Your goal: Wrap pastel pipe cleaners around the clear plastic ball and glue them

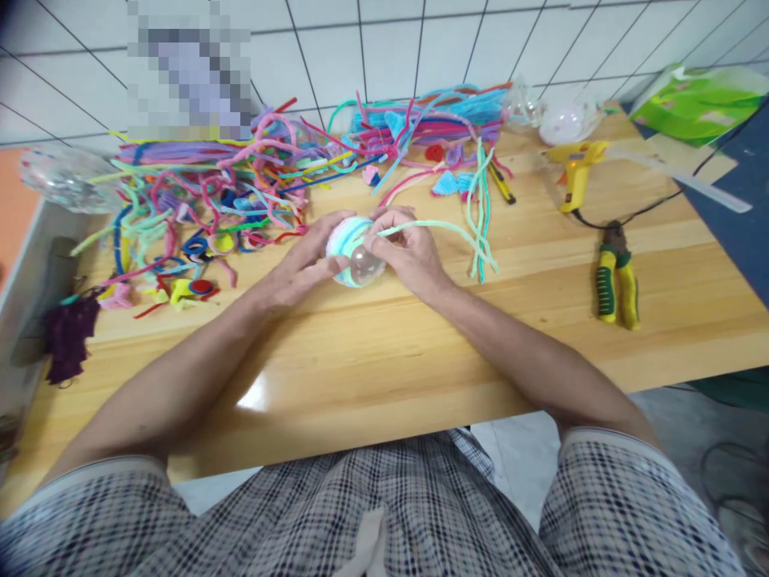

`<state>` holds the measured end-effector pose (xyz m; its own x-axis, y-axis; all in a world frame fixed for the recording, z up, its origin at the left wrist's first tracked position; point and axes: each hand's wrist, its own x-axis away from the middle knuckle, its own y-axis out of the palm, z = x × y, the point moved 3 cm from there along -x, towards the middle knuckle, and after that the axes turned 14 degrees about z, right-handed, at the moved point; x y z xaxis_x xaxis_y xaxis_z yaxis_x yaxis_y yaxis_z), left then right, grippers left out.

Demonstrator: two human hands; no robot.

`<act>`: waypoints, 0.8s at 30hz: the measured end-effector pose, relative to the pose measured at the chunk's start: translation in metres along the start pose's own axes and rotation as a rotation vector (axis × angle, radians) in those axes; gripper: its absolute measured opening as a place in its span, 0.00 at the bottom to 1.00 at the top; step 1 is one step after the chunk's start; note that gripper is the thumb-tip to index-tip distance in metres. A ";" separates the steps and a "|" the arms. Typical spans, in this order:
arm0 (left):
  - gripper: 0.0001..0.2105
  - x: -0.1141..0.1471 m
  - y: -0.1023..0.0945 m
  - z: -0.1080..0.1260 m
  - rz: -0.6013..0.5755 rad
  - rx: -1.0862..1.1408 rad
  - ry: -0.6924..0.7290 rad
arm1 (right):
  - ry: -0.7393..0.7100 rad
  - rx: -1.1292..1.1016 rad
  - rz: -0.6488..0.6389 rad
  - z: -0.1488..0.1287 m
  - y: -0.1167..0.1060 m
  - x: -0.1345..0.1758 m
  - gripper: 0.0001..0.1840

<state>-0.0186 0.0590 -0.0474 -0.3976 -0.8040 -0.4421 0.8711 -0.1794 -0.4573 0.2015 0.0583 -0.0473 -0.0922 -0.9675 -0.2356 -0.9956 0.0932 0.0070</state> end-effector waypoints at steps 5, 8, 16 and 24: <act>0.35 0.000 0.002 -0.005 0.037 0.043 0.003 | 0.052 -0.017 -0.008 0.007 0.001 -0.002 0.20; 0.36 0.000 0.003 -0.008 0.060 0.049 0.000 | 0.045 -0.029 0.005 0.008 0.002 -0.003 0.18; 0.38 -0.001 0.005 -0.016 0.076 0.045 0.004 | 0.049 -0.082 0.008 0.008 0.003 -0.006 0.19; 0.41 -0.006 0.009 -0.021 0.083 0.050 0.014 | 0.102 -0.063 0.037 0.002 0.004 -0.006 0.23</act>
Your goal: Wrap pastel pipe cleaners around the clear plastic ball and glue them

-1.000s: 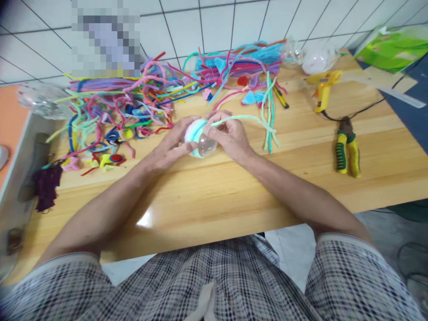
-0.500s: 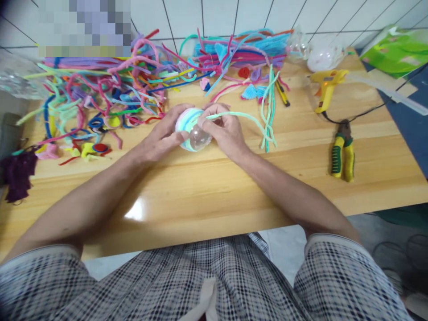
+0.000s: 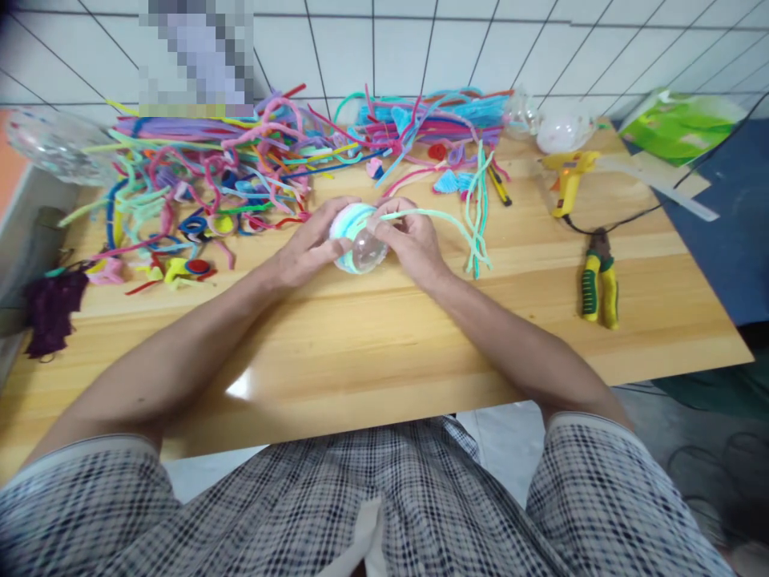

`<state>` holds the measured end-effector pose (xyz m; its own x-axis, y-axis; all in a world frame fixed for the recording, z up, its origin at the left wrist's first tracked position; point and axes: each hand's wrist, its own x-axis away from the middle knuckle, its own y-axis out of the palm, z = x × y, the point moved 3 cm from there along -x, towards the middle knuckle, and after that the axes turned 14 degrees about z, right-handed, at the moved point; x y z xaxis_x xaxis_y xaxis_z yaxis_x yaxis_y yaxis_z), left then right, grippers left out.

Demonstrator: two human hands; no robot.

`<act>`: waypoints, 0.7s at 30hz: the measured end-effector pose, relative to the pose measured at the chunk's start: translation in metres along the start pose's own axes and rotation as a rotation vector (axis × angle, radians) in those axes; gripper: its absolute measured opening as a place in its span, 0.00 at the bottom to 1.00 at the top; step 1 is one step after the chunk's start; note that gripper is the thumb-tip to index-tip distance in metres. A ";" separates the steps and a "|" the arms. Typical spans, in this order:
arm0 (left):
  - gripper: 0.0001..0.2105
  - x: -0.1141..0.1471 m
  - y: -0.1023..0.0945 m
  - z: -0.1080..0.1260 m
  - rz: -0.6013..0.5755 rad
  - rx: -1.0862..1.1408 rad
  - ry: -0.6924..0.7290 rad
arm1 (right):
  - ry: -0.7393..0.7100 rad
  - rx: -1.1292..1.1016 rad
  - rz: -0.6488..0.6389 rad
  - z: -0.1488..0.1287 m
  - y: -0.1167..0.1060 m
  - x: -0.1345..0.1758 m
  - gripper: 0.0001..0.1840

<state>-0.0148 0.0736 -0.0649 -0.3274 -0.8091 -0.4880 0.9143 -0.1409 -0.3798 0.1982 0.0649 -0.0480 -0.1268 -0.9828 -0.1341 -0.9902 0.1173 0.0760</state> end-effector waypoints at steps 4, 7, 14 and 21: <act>0.44 -0.003 0.000 0.002 -0.007 -0.008 0.011 | 0.005 -0.005 -0.012 0.001 0.001 0.000 0.24; 0.44 -0.003 -0.001 0.003 -0.024 -0.001 0.000 | -0.008 -0.033 -0.010 0.003 0.001 -0.002 0.25; 0.42 -0.002 -0.001 0.001 0.002 0.016 -0.036 | -0.028 0.011 -0.018 0.007 0.002 -0.006 0.28; 0.40 -0.002 -0.001 -0.003 0.010 0.024 -0.031 | 0.000 0.047 -0.024 0.006 0.004 -0.007 0.29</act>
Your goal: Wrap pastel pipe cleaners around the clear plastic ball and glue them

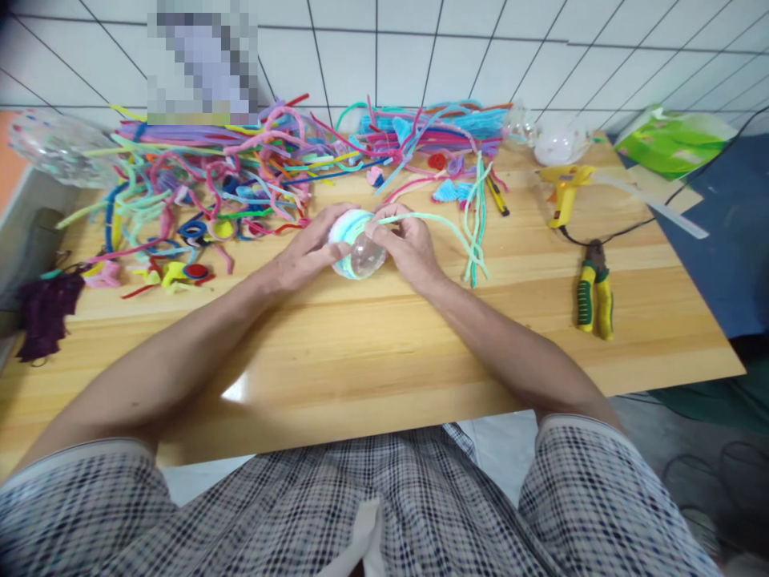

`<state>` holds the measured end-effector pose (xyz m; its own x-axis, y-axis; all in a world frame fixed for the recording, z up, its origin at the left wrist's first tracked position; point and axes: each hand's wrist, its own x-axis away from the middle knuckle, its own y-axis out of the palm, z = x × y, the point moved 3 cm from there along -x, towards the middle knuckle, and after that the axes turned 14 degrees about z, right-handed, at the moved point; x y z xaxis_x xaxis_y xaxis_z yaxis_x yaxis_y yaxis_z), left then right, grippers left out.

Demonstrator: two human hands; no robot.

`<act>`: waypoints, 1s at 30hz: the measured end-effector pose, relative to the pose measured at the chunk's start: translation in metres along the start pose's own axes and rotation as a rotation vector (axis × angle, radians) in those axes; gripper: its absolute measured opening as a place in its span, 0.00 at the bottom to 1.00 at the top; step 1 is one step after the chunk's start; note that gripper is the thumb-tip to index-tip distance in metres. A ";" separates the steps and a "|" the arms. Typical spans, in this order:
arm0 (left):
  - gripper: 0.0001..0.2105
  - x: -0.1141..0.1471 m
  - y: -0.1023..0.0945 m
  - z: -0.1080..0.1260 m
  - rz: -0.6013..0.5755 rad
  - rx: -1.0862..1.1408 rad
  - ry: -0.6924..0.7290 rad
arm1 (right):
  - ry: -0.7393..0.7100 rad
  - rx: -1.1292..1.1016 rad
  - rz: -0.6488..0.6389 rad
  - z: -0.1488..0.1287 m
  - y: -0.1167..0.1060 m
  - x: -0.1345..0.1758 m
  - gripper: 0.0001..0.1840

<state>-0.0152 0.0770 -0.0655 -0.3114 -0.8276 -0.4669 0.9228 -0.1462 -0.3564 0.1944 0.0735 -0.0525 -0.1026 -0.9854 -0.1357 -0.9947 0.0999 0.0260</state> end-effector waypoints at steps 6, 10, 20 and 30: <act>0.40 0.001 -0.002 0.001 -0.010 -0.013 -0.027 | -0.005 -0.010 -0.002 0.001 -0.001 -0.001 0.26; 0.40 0.003 -0.003 0.001 -0.002 -0.007 -0.024 | -0.017 -0.034 0.002 -0.001 0.000 0.000 0.23; 0.41 0.002 -0.001 0.002 0.012 0.002 -0.037 | -0.020 -0.036 0.006 -0.004 0.000 0.000 0.27; 0.43 0.001 0.000 -0.003 0.002 -0.017 -0.018 | -0.021 -0.003 0.007 0.000 -0.001 -0.002 0.27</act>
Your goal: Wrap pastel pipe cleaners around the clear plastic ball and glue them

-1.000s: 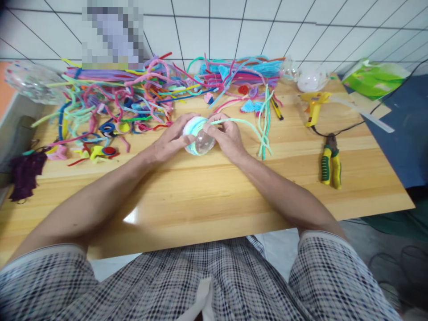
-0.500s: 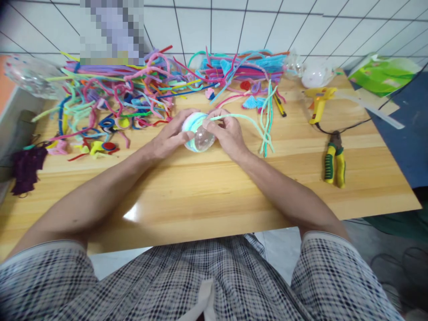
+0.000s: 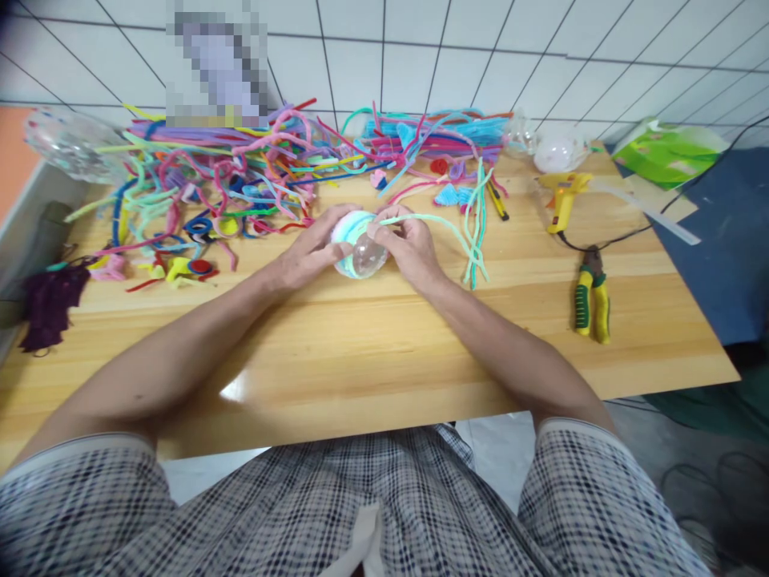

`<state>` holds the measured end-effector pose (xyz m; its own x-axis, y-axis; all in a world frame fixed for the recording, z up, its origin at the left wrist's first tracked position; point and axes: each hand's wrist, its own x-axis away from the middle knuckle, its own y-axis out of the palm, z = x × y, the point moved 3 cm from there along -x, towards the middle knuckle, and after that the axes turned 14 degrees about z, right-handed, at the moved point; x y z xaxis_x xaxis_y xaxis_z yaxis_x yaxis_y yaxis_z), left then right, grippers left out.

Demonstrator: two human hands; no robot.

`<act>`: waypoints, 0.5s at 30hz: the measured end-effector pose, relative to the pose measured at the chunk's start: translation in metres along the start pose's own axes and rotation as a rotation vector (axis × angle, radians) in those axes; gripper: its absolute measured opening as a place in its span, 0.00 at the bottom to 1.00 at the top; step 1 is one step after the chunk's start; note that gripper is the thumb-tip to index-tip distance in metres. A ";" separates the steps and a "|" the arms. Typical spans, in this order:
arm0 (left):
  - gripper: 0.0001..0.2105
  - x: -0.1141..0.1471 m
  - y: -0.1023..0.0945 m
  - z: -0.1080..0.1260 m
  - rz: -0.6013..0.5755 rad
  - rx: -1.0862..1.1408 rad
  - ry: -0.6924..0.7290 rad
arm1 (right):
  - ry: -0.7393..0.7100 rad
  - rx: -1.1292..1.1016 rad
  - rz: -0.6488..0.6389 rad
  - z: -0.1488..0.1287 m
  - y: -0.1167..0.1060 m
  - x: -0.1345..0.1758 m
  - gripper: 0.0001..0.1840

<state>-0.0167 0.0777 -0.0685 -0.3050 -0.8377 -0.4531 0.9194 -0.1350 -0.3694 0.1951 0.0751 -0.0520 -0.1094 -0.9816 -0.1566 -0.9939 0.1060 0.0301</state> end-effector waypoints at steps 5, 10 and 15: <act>0.41 -0.001 0.001 0.000 0.028 0.025 0.024 | -0.008 -0.011 -0.004 0.000 0.000 -0.001 0.26; 0.43 -0.002 0.002 -0.001 0.018 0.023 0.020 | 0.010 -0.010 -0.009 -0.002 -0.001 0.000 0.27; 0.43 -0.003 0.004 -0.004 0.013 0.015 0.019 | -0.006 0.024 -0.014 0.000 -0.002 -0.001 0.26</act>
<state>-0.0132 0.0816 -0.0718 -0.2977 -0.8289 -0.4735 0.9270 -0.1324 -0.3509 0.1969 0.0758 -0.0522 -0.0958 -0.9820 -0.1625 -0.9953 0.0964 0.0042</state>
